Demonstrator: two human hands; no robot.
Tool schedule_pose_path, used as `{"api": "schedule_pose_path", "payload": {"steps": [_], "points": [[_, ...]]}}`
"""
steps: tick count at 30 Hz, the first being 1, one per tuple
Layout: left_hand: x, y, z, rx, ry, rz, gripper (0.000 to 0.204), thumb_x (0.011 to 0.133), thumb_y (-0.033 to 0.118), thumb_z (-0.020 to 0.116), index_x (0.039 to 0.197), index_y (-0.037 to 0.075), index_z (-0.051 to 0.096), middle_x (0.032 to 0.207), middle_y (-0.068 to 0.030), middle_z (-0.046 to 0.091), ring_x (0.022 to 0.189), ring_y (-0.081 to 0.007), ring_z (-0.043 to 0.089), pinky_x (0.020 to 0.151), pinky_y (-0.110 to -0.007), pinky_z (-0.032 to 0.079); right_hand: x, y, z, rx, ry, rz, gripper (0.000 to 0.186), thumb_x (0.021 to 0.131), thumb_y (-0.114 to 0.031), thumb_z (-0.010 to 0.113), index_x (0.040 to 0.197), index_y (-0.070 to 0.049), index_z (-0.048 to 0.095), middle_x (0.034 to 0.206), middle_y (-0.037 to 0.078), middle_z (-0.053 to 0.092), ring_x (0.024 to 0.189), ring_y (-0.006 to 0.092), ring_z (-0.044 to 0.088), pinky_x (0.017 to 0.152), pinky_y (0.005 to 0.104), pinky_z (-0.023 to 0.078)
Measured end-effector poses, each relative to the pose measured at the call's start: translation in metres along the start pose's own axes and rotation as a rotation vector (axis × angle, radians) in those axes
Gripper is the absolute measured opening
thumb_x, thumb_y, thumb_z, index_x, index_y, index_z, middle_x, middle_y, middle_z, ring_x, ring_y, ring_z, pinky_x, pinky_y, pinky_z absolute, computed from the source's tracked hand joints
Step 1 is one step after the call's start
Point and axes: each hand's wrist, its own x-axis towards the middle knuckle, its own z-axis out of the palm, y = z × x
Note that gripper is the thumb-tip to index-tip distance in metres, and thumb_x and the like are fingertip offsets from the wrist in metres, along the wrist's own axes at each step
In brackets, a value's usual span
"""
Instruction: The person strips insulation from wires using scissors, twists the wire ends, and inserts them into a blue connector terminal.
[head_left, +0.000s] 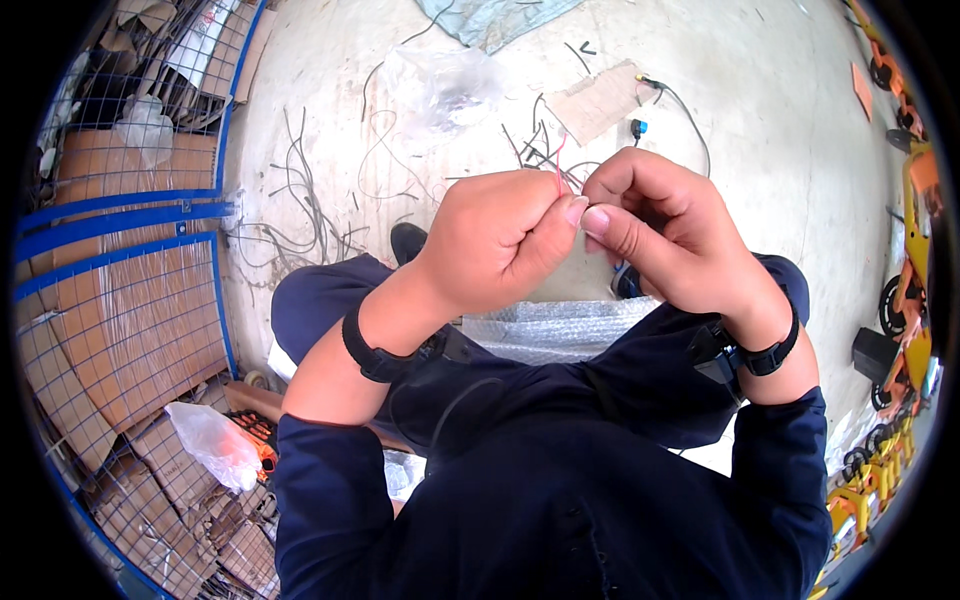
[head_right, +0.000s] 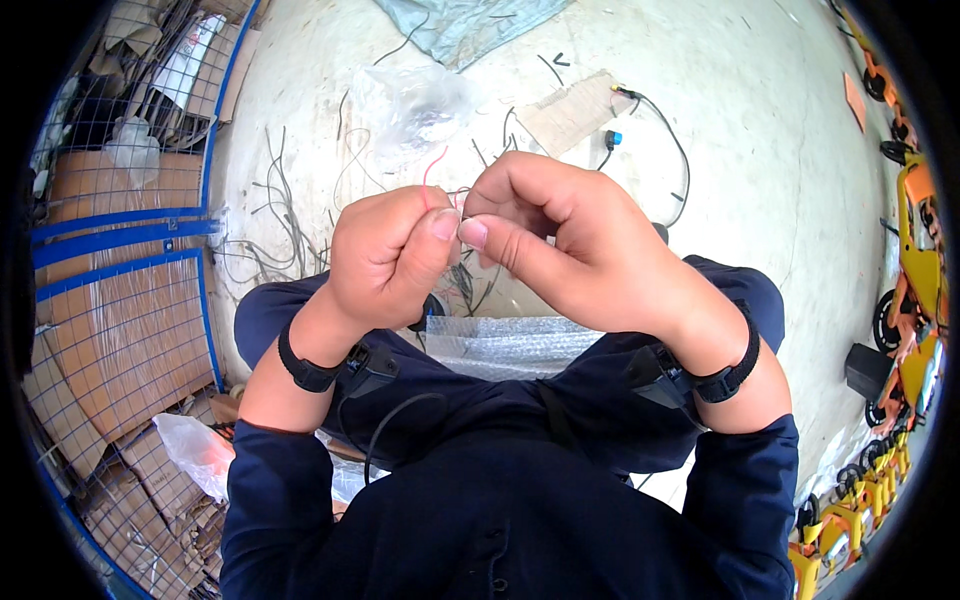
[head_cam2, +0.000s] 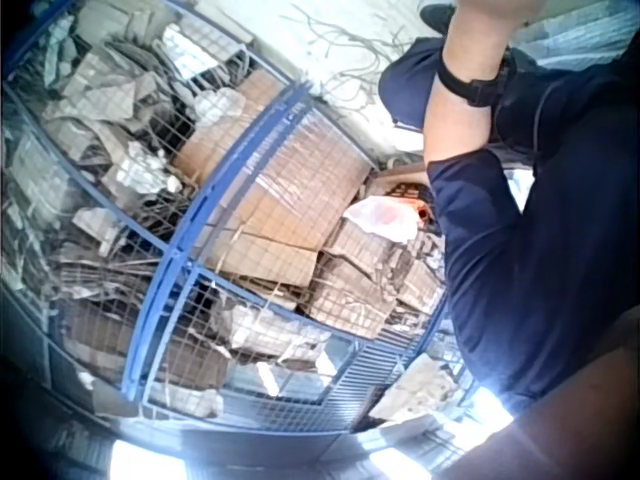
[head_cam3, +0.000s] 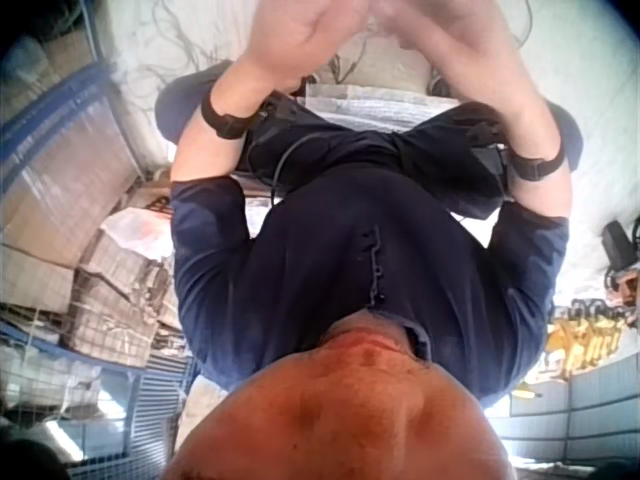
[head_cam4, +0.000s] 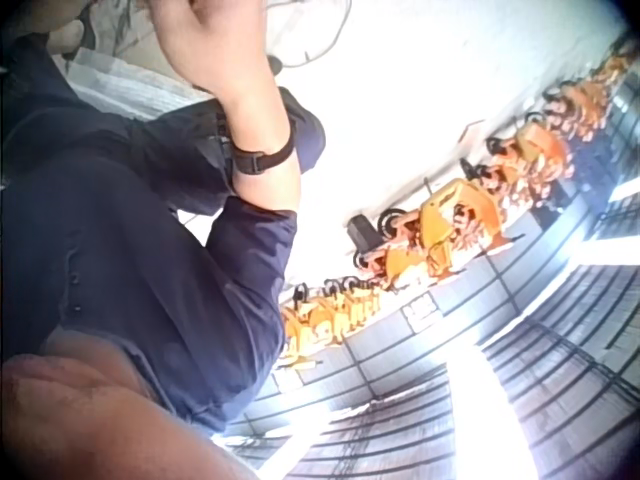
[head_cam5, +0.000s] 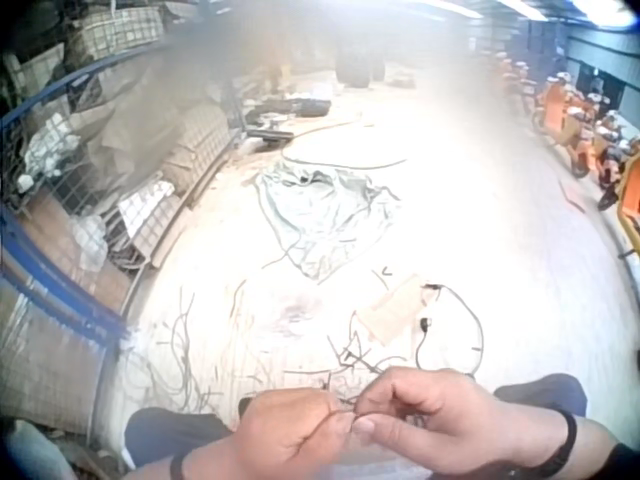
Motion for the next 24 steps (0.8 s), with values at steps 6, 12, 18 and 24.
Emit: {"api": "schedule_pose_path", "payload": {"steps": [6,12,18,24], "points": [[0.003,-0.006,0.007,0.015,0.106,0.085,0.020,0.088,0.011,0.059,0.070,0.002,0.055,0.058,-0.0097,0.051,0.048,-0.0242,0.049,0.044,-0.032,0.039,0.001,0.008,0.005,0.030,0.063,0.009,0.009,0.095,-0.010,0.052,0.097,-0.001,0.054,0.078,0.000,0.057,0.068,0.0047,0.052,0.060,0.0188,0.042],[0.004,-0.011,0.003,0.047,0.048,-0.012,0.012,0.091,0.013,0.056,0.091,0.001,0.058,0.089,-0.0108,0.063,0.077,-0.0144,0.060,0.064,-0.026,0.046,0.003,0.002,0.004,0.128,0.134,0.187,0.011,0.097,-0.012,0.049,0.094,-0.002,0.054,0.072,-0.002,0.050,0.063,0.0048,0.045,0.058,0.0205,0.039],[0.003,-0.018,0.014,-0.139,0.078,-0.109,0.030,0.088,0.011,0.064,0.113,0.001,0.051,0.110,-0.0067,0.056,0.084,-0.0104,0.055,0.071,-0.022,0.046,0.003,0.001,-0.010,0.497,0.044,0.339,0.016,0.096,-0.019,0.050,0.093,-0.005,0.055,0.064,-0.005,0.043,0.051,0.0022,0.035,0.044,0.0189,0.028],[-0.002,-0.008,0.016,-0.398,0.140,-0.336,0.017,0.088,0.012,0.065,0.100,0.001,0.060,0.083,-0.0033,0.064,0.078,-0.0072,0.058,0.070,-0.022,0.047,0.005,0.014,-0.009,0.149,0.147,0.161,0.014,0.096,-0.017,0.052,0.093,-0.004,0.057,0.062,-0.005,0.045,0.053,0.0018,0.038,0.047,0.0187,0.031]]}}
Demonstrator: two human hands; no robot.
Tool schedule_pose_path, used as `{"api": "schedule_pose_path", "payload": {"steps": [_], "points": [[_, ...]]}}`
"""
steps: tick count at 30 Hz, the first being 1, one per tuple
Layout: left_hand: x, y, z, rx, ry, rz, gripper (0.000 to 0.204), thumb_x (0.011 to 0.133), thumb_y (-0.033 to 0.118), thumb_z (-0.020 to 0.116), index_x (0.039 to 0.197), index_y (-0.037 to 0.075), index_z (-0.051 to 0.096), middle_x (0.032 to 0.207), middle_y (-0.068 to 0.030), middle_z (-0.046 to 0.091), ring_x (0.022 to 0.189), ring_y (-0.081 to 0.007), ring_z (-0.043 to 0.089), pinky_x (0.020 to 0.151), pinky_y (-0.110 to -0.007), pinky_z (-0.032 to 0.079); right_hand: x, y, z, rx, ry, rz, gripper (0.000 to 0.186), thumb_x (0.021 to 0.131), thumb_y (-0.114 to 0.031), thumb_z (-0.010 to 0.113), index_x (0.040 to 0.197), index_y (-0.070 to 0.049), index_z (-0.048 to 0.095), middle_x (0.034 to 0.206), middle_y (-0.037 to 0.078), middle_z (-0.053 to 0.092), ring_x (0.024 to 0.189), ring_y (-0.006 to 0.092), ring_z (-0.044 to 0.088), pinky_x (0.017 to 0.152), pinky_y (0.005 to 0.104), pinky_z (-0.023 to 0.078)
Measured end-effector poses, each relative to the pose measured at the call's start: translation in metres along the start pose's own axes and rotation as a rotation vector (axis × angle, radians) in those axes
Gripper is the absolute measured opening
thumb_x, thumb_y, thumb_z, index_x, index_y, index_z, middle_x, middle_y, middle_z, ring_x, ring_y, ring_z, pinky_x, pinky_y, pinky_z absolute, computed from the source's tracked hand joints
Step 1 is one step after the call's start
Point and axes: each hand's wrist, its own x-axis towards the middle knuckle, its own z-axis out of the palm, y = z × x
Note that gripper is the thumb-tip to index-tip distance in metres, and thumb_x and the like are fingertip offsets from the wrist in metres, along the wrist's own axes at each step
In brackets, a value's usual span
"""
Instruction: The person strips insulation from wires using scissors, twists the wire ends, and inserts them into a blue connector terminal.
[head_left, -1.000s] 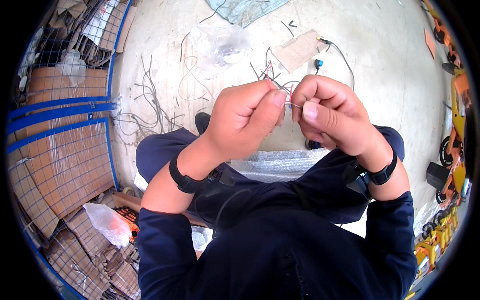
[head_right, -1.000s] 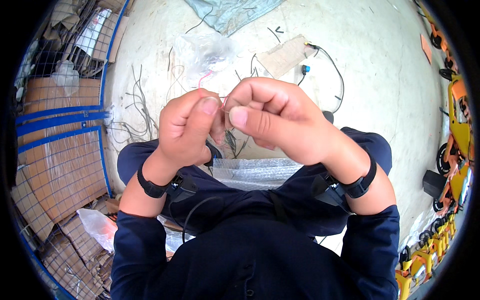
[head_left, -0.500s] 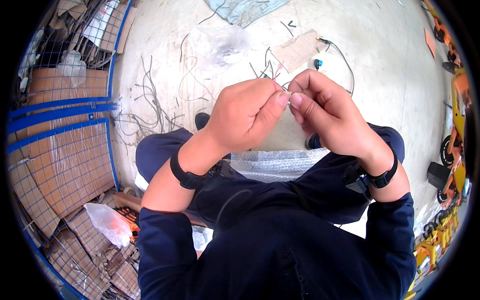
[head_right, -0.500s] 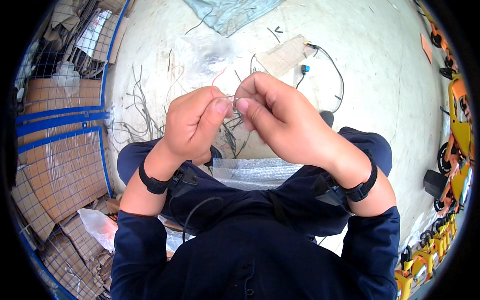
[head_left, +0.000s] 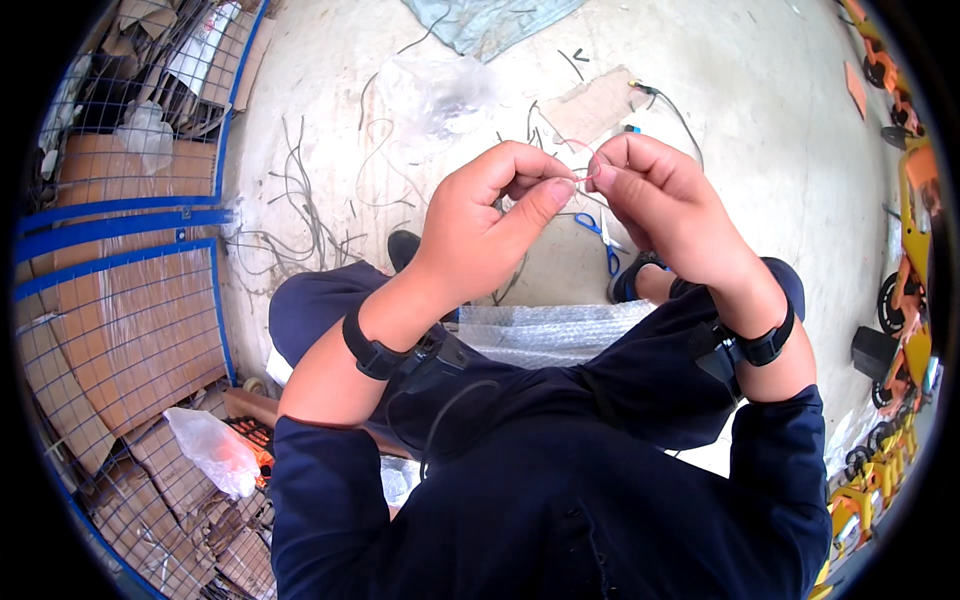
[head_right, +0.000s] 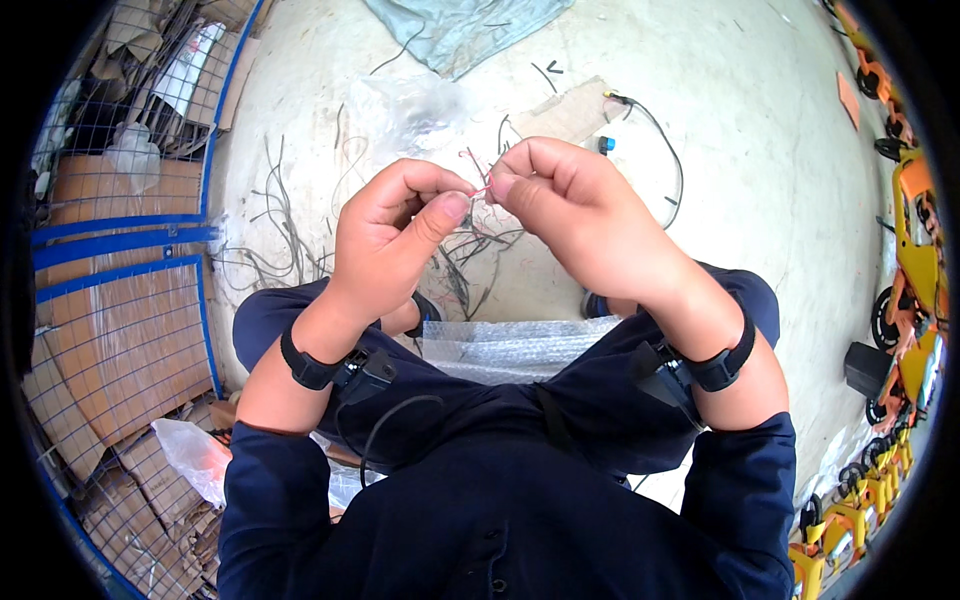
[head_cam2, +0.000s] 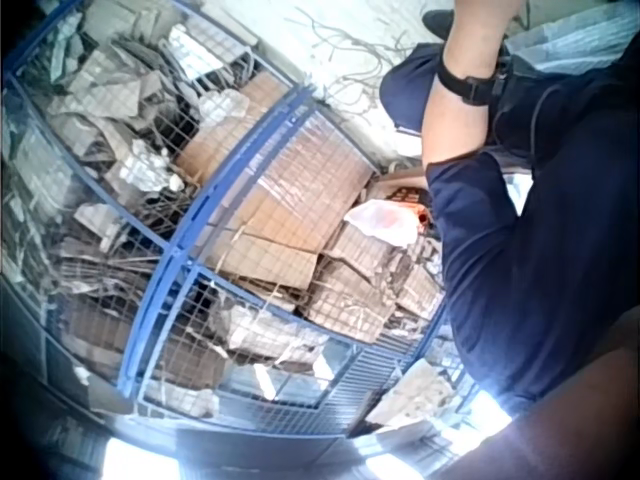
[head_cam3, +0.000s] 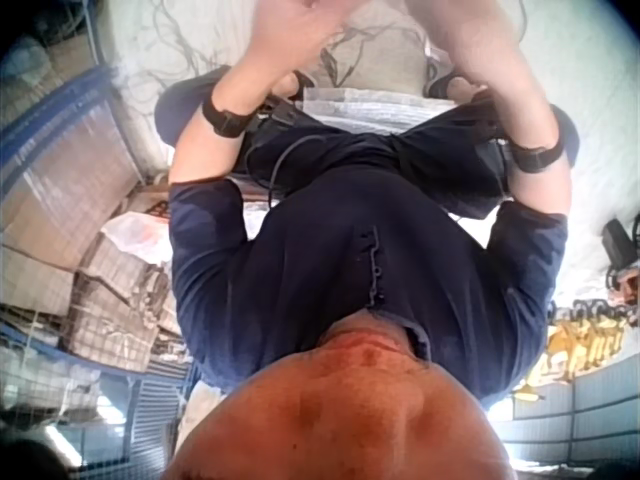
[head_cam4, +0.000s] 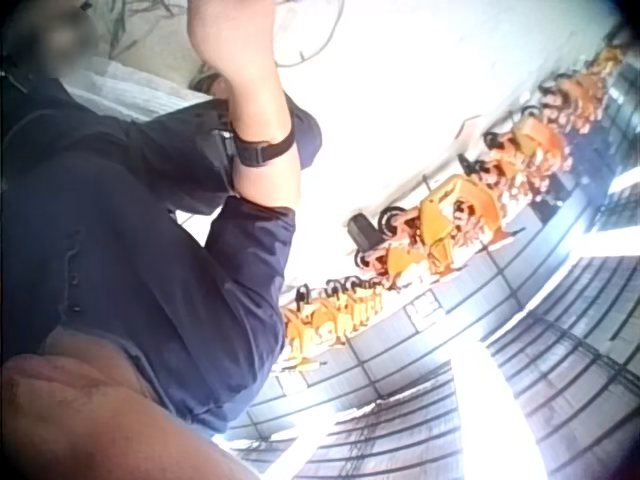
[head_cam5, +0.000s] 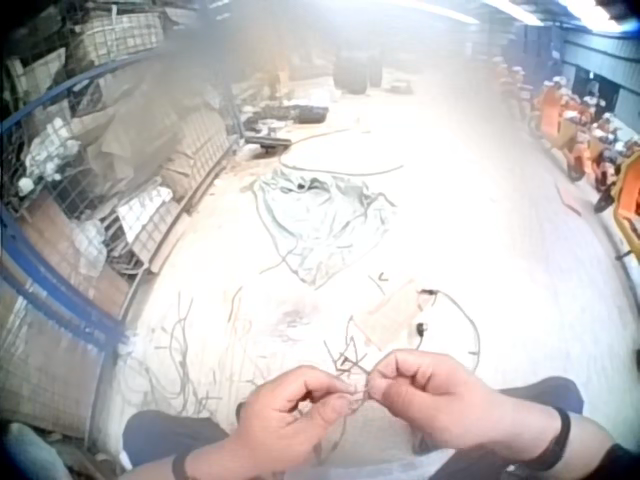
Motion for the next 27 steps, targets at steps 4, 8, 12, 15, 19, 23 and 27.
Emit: {"api": "schedule_pose_path", "payload": {"steps": [4,8,12,15,19,23,27], "points": [[-0.002,0.005,-0.004,0.026,-0.045,-0.108,0.013,0.093,0.012,0.059,0.097,0.000,0.058,0.086,-0.0011,0.060,0.079,-0.0055,0.052,0.071,-0.020,0.042,0.000,0.004,0.000,-0.212,-0.003,-0.139,0.012,0.096,-0.013,0.053,0.095,-0.003,0.058,0.070,-0.004,0.052,0.064,0.0018,0.044,0.056,0.0186,0.037],[0.001,0.002,-0.011,-0.003,-0.098,-0.133,0.013,0.093,0.014,0.058,0.094,0.001,0.057,0.085,-0.0004,0.058,0.077,-0.0056,0.050,0.070,-0.021,0.041,-0.001,-0.002,0.000,-0.193,-0.103,-0.066,0.011,0.095,-0.012,0.053,0.095,-0.002,0.058,0.075,-0.003,0.055,0.069,0.0021,0.047,0.061,0.0194,0.040],[0.005,0.000,-0.011,0.001,-0.147,-0.134,0.013,0.092,0.015,0.060,0.092,0.002,0.057,0.084,0.0001,0.057,0.074,-0.0072,0.049,0.069,-0.022,0.041,-0.004,-0.006,-0.001,-0.068,-0.188,0.020,0.012,0.094,-0.011,0.055,0.096,0.000,0.060,0.080,-0.003,0.058,0.071,0.0024,0.049,0.064,0.0192,0.042],[0.011,-0.010,-0.004,0.466,0.179,0.302,0.016,0.090,0.018,0.061,0.087,0.003,0.056,0.079,-0.0015,0.054,0.070,-0.0105,0.050,0.065,-0.024,0.041,-0.003,-0.008,0.002,0.000,-0.130,0.054,0.012,0.093,-0.011,0.056,0.096,0.000,0.061,0.081,-0.003,0.059,0.071,0.0021,0.048,0.064,0.0186,0.041],[0.007,0.006,-0.012,0.589,0.076,0.362,0.022,0.087,0.023,0.064,0.079,0.004,0.054,0.072,-0.0056,0.051,0.064,-0.0193,0.049,0.059,-0.029,0.040,-0.003,-0.004,0.004,0.079,-0.050,0.033,0.012,0.093,-0.011,0.055,0.096,0.000,0.061,0.079,-0.004,0.058,0.070,0.0016,0.047,0.062,0.0182,0.039],[0.002,0.010,-0.004,0.634,-0.021,0.382,0.026,0.085,0.027,0.064,0.074,0.006,0.051,0.068,-0.0078,0.051,0.062,-0.0270,0.050,0.053,-0.036,0.041,-0.003,0.000,0.012,0.089,-0.080,-0.023,0.012,0.094,-0.010,0.054,0.096,-0.001,0.061,0.074,-0.005,0.055,0.067,0.0012,0.043,0.058,0.0184,0.036],[0.002,0.006,-0.004,0.675,-0.048,0.448,0.019,0.086,0.014,0.060,0.075,0.002,0.051,0.067,-0.0102,0.047,0.059,-0.0270,0.047,0.052,-0.035,0.039,-0.003,0.011,0.013,-0.022,-0.108,-0.081,0.013,0.095,-0.011,0.054,0.097,-0.001,0.061,0.071,-0.007,0.050,0.064,0.0013,0.039,0.055,0.0191,0.033]]}}
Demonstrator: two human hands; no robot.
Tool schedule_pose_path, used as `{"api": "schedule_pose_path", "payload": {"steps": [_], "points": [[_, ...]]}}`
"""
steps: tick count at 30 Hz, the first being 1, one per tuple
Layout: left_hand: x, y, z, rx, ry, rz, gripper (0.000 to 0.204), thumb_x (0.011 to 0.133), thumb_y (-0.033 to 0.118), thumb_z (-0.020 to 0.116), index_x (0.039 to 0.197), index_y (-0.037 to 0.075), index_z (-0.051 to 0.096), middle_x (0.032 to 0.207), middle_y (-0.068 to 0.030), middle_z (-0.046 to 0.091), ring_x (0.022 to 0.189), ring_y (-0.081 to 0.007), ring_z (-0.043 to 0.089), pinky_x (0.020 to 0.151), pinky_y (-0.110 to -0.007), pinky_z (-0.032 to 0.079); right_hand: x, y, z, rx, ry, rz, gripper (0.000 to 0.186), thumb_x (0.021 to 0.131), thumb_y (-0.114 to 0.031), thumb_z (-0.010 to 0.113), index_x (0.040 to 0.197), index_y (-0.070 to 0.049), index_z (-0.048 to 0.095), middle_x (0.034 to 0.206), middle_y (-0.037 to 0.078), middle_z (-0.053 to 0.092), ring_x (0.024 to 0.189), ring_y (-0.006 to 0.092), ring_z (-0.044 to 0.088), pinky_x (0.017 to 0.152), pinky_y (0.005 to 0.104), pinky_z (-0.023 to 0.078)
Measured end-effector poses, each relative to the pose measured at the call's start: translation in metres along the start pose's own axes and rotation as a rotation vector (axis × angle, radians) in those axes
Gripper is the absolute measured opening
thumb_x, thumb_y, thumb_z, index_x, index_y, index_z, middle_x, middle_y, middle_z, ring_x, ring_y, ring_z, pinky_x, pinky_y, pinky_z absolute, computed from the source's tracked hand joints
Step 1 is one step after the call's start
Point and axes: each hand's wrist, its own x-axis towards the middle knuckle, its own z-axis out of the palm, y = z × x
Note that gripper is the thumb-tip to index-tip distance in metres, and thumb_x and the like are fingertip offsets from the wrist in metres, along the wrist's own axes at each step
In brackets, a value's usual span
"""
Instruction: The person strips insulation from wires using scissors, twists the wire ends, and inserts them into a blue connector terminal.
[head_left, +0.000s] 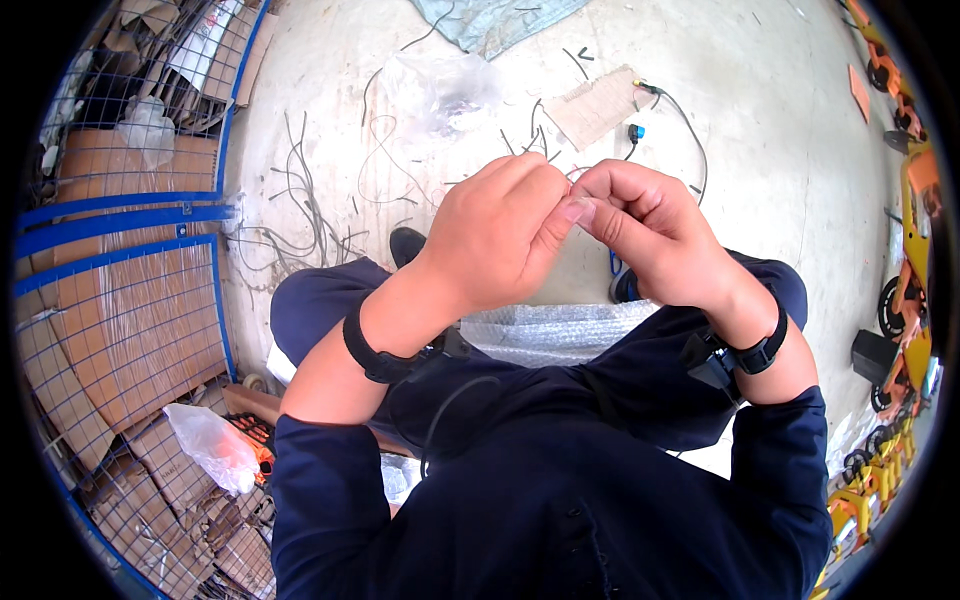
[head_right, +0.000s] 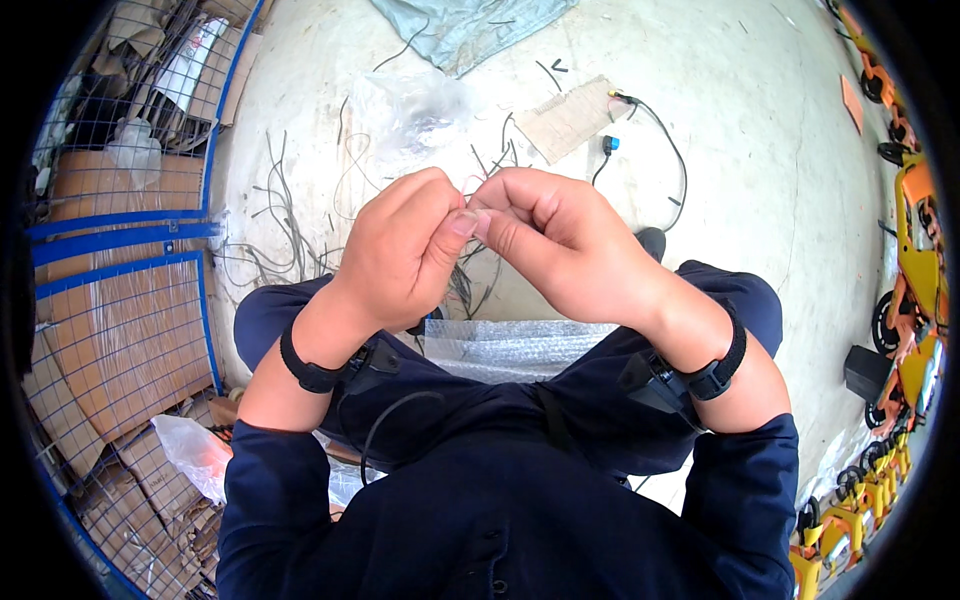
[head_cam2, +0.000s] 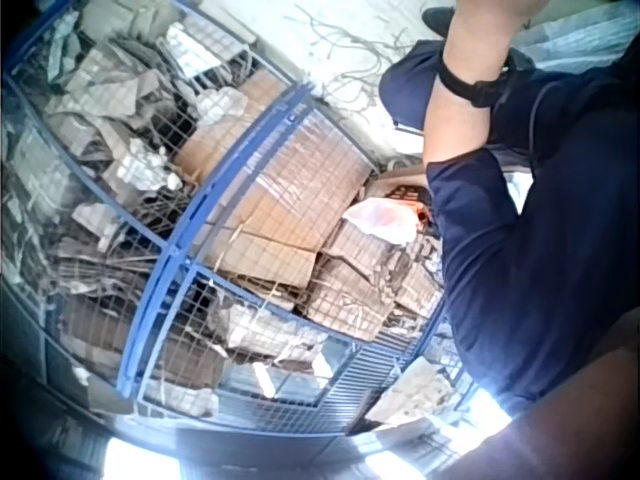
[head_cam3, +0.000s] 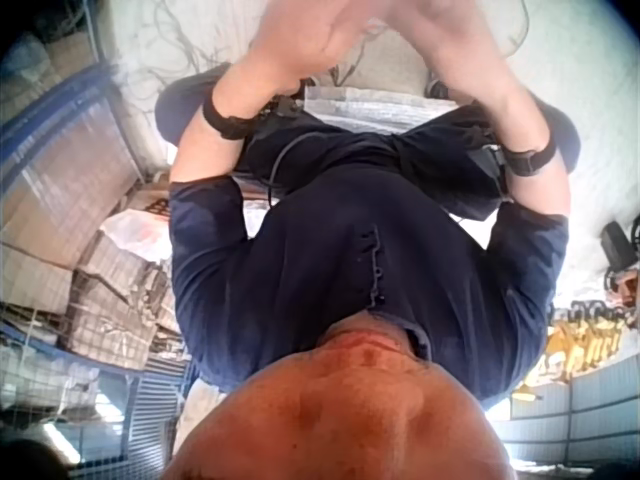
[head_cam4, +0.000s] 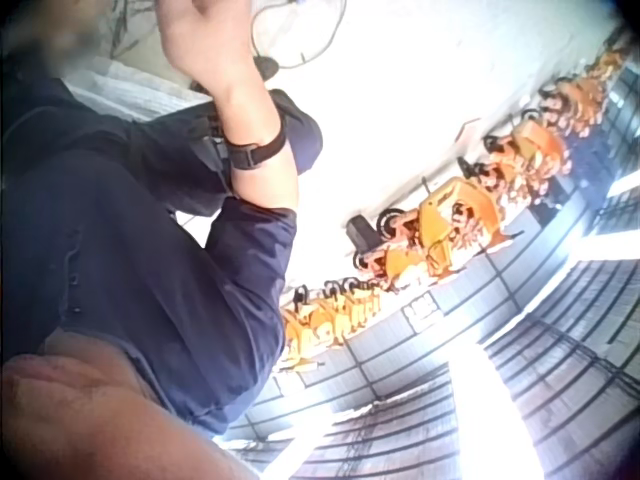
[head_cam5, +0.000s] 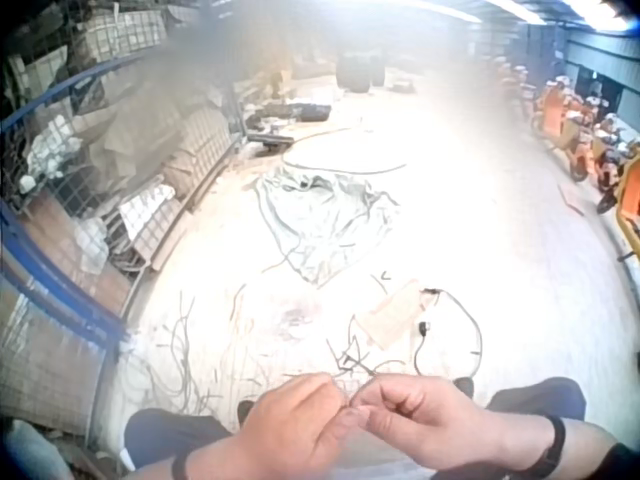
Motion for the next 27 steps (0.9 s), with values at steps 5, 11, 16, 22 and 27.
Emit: {"api": "schedule_pose_path", "payload": {"steps": [5,11,16,22,27], "points": [[-0.001,0.001,-0.002,-0.006,0.034,0.073,0.015,0.083,0.005,0.057,0.071,0.000,0.049,0.062,-0.0111,0.045,0.053,-0.0273,0.045,0.048,-0.035,0.038,-0.002,-0.006,0.003,-0.016,-0.035,0.034,0.013,0.095,-0.011,0.054,0.097,-0.001,0.061,0.067,-0.008,0.048,0.061,0.0009,0.037,0.053,0.0194,0.032],[-0.001,0.007,-0.006,-0.091,0.126,0.051,0.018,0.083,0.006,0.057,0.069,0.003,0.047,0.057,-0.0090,0.045,0.047,-0.0241,0.045,0.045,-0.032,0.038,-0.004,-0.013,0.004,0.332,-0.117,0.127,0.013,0.095,-0.013,0.054,0.099,-0.002,0.061,0.070,-0.006,0.052,0.056,0.0006,0.036,0.048,0.0185,0.028],[-0.007,0.029,-0.005,-0.707,0.158,-0.373,0.025,0.095,0.011,0.047,0.071,0.002,0.048,0.057,-0.0036,0.048,0.049,-0.0113,0.048,0.047,-0.025,0.040,-0.002,-0.013,0.009,0.537,-0.210,0.085,0.017,0.096,-0.017,0.051,0.096,-0.001,0.057,0.075,0.004,0.056,0.049,0.0034,0.032,0.043,0.0202,0.023],[-0.010,0.034,-0.007,-1.150,0.158,-0.452,0.029,0.100,0.016,0.039,0.076,0.001,0.048,0.065,-0.0043,0.051,0.056,-0.0102,0.050,0.051,-0.025,0.047,-0.004,-0.007,0.011,0.699,-0.274,0.079,0.016,0.097,-0.017,0.050,0.098,-0.002,0.057,0.082,0.010,0.061,0.046,0.0036,0.032,0.042,0.0198,0.023],[-0.006,0.036,-0.010,-1.281,0.167,-0.539,0.033,0.100,0.018,0.037,0.073,0.002,0.045,0.066,-0.0056,0.048,0.056,-0.0114,0.047,0.050,-0.028,0.049,-0.002,0.000,0.009,0.820,-0.331,0.052,0.018,0.097,-0.016,0.049,0.101,-0.002,0.058,0.083,0.013,0.064,0.045,0.0037,0.034,0.041,0.0191,0.023]]}}
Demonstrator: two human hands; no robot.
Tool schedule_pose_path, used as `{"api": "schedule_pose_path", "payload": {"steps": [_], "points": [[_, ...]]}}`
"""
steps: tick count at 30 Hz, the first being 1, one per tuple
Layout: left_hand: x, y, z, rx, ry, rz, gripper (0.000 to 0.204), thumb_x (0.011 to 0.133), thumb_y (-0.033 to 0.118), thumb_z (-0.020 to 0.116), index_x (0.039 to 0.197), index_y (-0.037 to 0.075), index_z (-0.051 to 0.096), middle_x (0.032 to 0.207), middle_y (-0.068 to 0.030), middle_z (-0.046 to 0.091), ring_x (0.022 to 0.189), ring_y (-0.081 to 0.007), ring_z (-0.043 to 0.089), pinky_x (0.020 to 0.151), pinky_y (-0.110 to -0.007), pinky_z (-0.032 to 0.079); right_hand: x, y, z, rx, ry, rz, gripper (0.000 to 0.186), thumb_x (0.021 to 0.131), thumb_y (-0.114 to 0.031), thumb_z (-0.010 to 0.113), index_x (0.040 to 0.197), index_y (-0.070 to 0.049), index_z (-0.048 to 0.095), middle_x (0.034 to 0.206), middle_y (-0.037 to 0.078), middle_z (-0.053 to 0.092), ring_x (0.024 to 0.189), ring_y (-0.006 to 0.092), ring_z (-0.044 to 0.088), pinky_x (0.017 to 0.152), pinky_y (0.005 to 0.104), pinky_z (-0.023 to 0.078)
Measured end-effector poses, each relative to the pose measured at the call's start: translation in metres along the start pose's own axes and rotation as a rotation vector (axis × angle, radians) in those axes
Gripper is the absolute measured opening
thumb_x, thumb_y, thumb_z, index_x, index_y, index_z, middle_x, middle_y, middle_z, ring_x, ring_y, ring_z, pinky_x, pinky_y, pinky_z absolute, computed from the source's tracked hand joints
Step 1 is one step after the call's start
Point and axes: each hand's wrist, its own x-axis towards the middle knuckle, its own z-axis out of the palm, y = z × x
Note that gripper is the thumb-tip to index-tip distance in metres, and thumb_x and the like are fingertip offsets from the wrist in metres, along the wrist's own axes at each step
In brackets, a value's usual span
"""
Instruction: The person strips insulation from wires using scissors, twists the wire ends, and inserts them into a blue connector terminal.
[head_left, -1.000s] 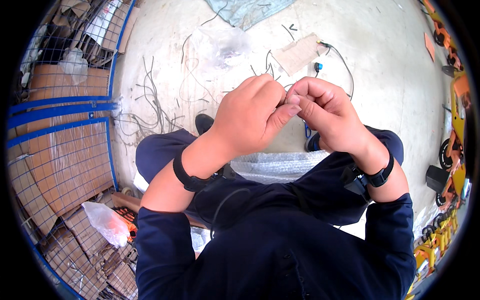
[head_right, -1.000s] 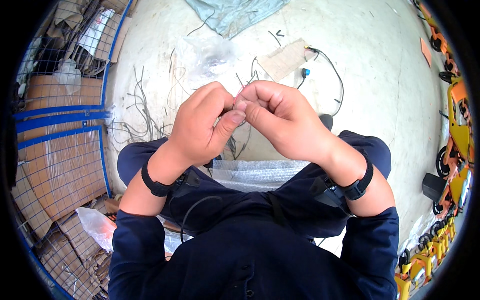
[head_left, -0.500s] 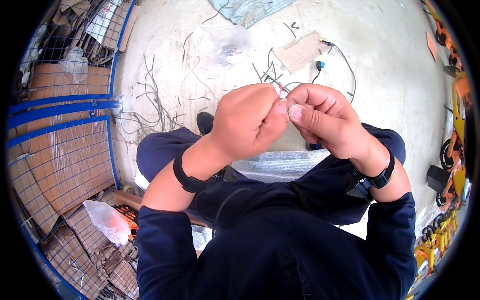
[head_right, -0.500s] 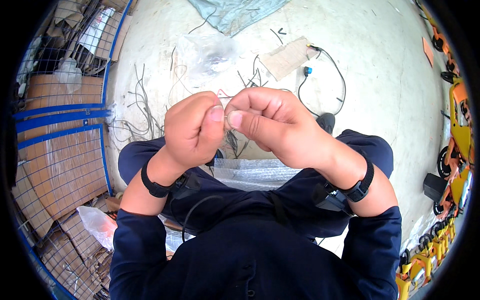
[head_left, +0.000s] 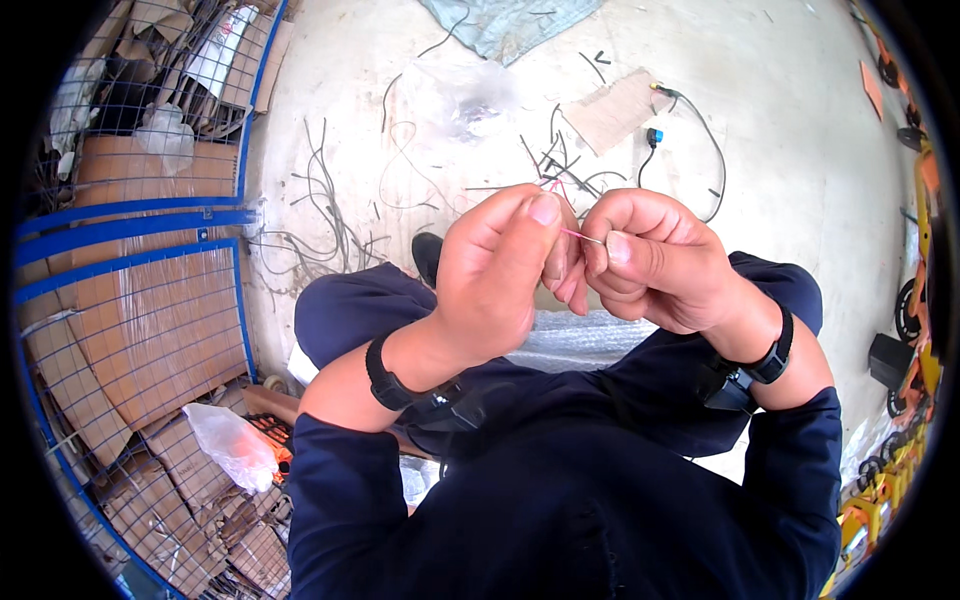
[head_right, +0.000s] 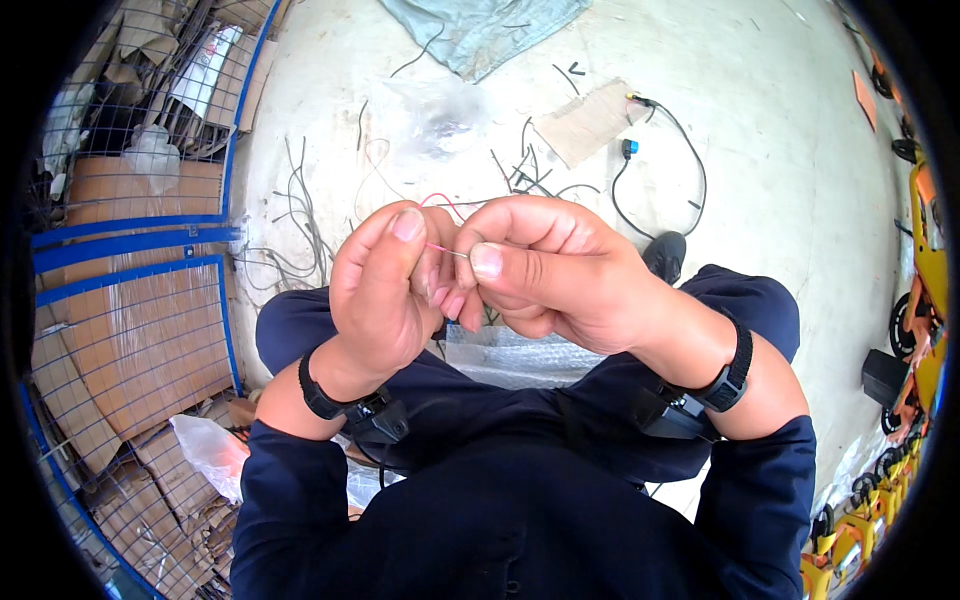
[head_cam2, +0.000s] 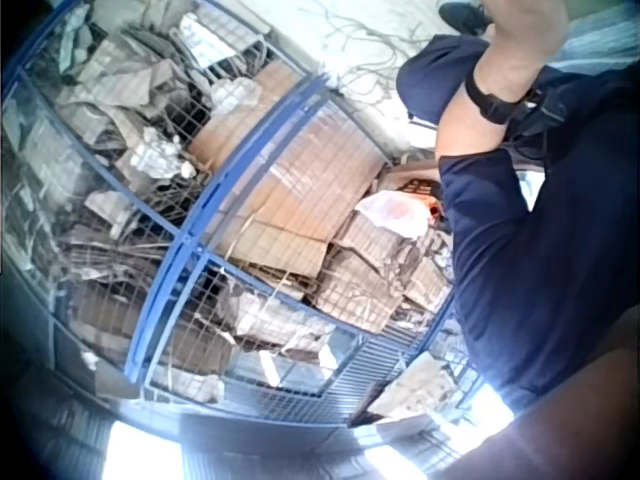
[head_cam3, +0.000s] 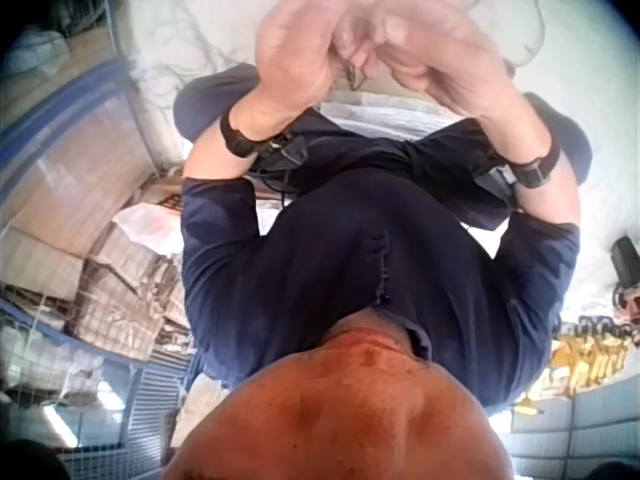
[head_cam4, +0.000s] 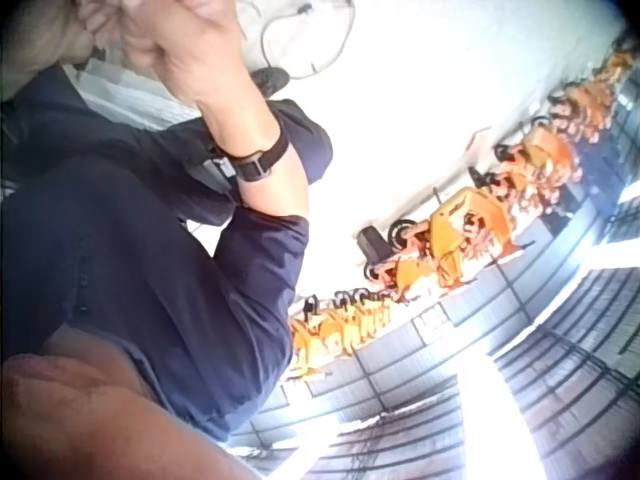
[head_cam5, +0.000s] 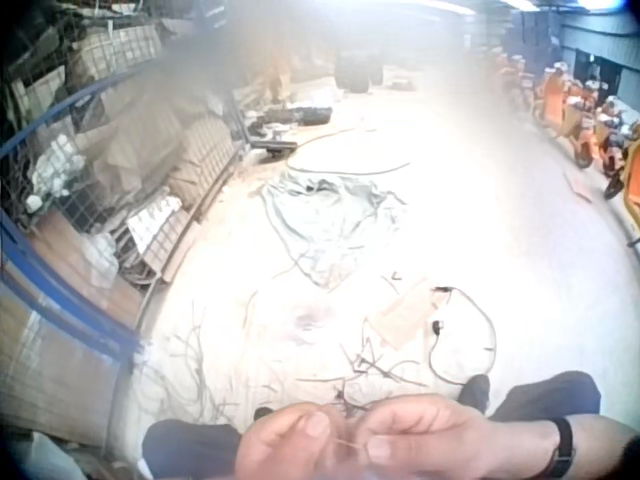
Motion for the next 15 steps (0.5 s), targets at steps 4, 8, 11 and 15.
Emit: {"api": "schedule_pose_path", "payload": {"steps": [4,8,11,15], "points": [[0.003,0.004,-0.001,-0.059,0.015,-0.027,0.036,0.100,0.021,0.036,0.069,0.003,0.042,0.064,-0.0065,0.046,0.055,-0.0132,0.046,0.049,-0.030,0.049,0.003,-0.001,0.001,0.025,-0.029,-0.046,0.018,0.097,-0.016,0.050,0.102,-0.001,0.057,0.082,0.012,0.063,0.046,0.0045,0.034,0.041,0.0195,0.024],[0.006,0.008,0.001,-0.100,0.058,-0.054,0.038,0.100,0.023,0.036,0.068,0.004,0.040,0.062,-0.0066,0.044,0.054,-0.0147,0.045,0.049,-0.032,0.049,0.003,-0.003,-0.002,0.051,-0.028,-0.034,0.017,0.096,-0.016,0.050,0.101,0.000,0.056,0.076,0.007,0.059,0.047,0.0051,0.033,0.042,0.0205,0.024],[0.015,0.013,-0.016,-0.187,0.165,0.020,0.037,0.099,0.023,0.036,0.068,0.005,0.040,0.061,-0.0057,0.042,0.054,-0.0154,0.046,0.050,-0.034,0.049,-0.005,-0.009,0.004,0.023,0.006,-0.083,0.016,0.096,-0.015,0.051,0.099,0.000,0.055,0.069,0.003,0.052,0.048,0.0053,0.031,0.042,0.0211,0.023],[0.027,0.027,-0.040,-0.007,0.241,0.217,0.036,0.099,0.024,0.036,0.068,0.007,0.041,0.061,-0.0046,0.045,0.054,-0.0153,0.047,0.052,-0.033,0.049,-0.011,-0.027,0.004,-0.101,-0.022,-0.174,0.019,0.097,-0.017,0.050,0.095,0.001,0.054,0.061,-0.002,0.040,0.048,0.0048,0.028,0.042,0.0215,0.021]]}}
